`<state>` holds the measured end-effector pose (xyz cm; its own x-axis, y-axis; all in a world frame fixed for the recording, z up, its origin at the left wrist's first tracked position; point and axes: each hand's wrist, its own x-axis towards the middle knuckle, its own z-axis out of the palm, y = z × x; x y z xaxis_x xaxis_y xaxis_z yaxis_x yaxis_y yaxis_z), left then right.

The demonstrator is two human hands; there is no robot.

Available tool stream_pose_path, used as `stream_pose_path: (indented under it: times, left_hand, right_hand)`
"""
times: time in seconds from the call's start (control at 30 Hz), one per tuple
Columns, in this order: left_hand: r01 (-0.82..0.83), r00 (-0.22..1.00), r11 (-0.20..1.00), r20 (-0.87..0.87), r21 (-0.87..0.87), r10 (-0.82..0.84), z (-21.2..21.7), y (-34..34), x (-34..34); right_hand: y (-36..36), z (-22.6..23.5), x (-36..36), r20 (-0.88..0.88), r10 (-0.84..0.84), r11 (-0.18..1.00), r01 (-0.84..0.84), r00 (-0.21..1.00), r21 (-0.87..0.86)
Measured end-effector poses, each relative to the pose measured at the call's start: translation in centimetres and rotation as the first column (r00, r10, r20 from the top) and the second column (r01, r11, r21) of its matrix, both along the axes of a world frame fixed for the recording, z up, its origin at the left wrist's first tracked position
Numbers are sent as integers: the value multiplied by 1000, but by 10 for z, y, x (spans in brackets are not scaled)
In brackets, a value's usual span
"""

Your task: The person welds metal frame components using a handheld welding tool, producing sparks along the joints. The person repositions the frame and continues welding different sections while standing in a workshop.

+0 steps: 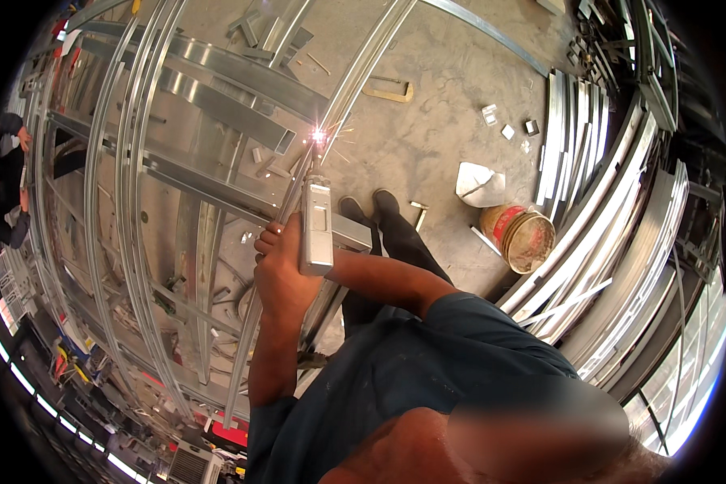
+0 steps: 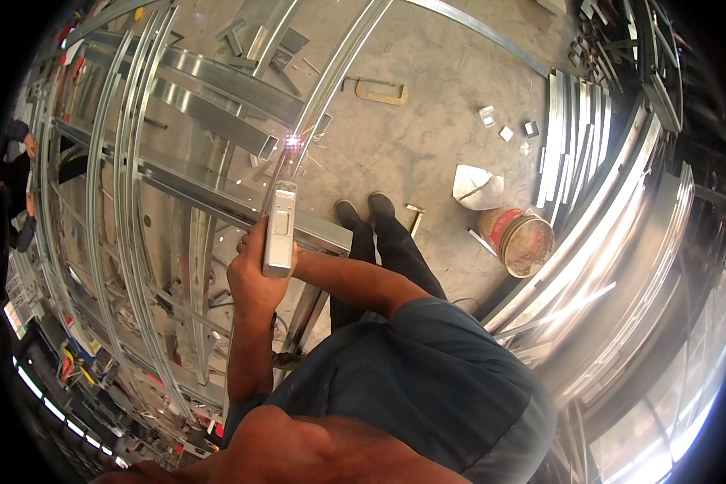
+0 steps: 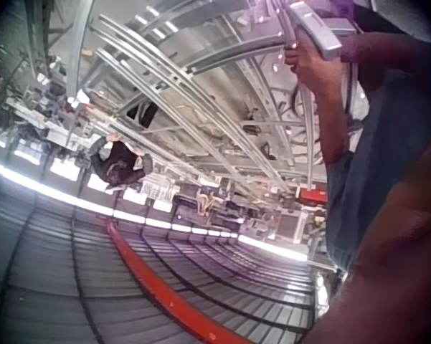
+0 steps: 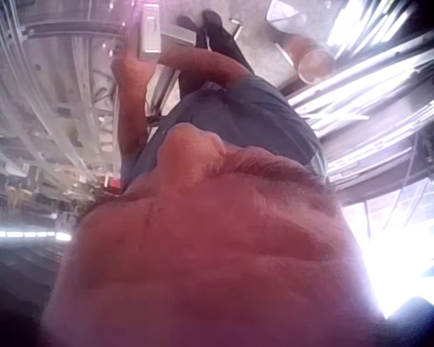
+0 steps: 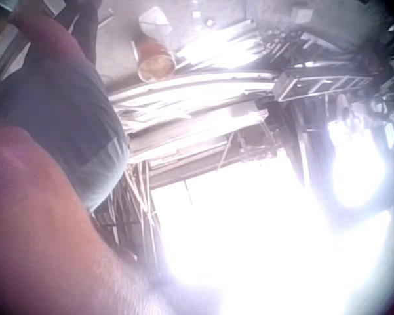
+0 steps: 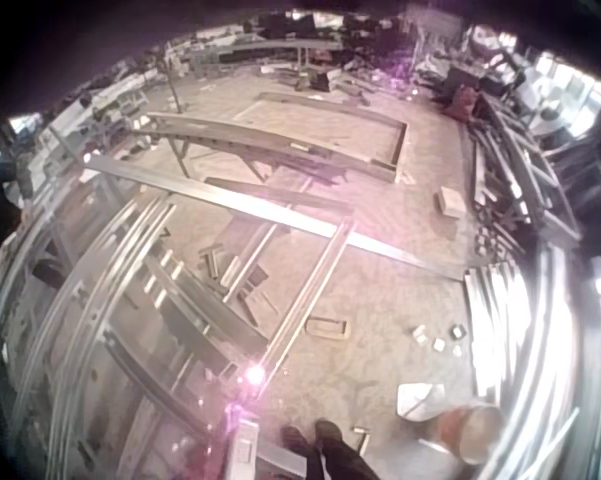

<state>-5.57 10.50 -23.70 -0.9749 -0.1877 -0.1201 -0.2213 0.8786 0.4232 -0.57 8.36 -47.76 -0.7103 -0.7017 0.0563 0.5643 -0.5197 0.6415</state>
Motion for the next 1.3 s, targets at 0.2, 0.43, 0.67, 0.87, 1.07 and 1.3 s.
stream_pose_path:
  times: [0.2, 0.43, 0.67, 0.87, 1.07, 1.3]
  left_hand:
    - [-19, 999, 1000, 30, -9, 20, 1, -1, 3]
    - [-7, 1000, 1000, -17, 27, 7, 3, -3, 3]
    - [-20, 1000, 999, 6, 30, 20, -3, -5, 9]
    - [9, 998, 1000, -57, -11, -9, -9, -11, 14]
    - [-42, 999, 998, 32, 42, 41, -4, -8, 17]
    - [-41, 999, 996, 9, 73, 40, -3, -7, 17]
  right_hand:
    - [3, 11, -2, 32, 100, 995, -101, 994, 16]
    - [6, 15, -2, 61, 94, 994, -97, 994, 46]
    - [7, 14, -5, 40, 146, 988, -144, 988, -63]
    - [12, 24, -12, 101, 292, 926, -307, 951, 217]
    - [9, 21, -7, -197, 59, 995, -44, 979, 84]
    - [-6, 18, -7, -98, -6, 988, -9, 995, -153]
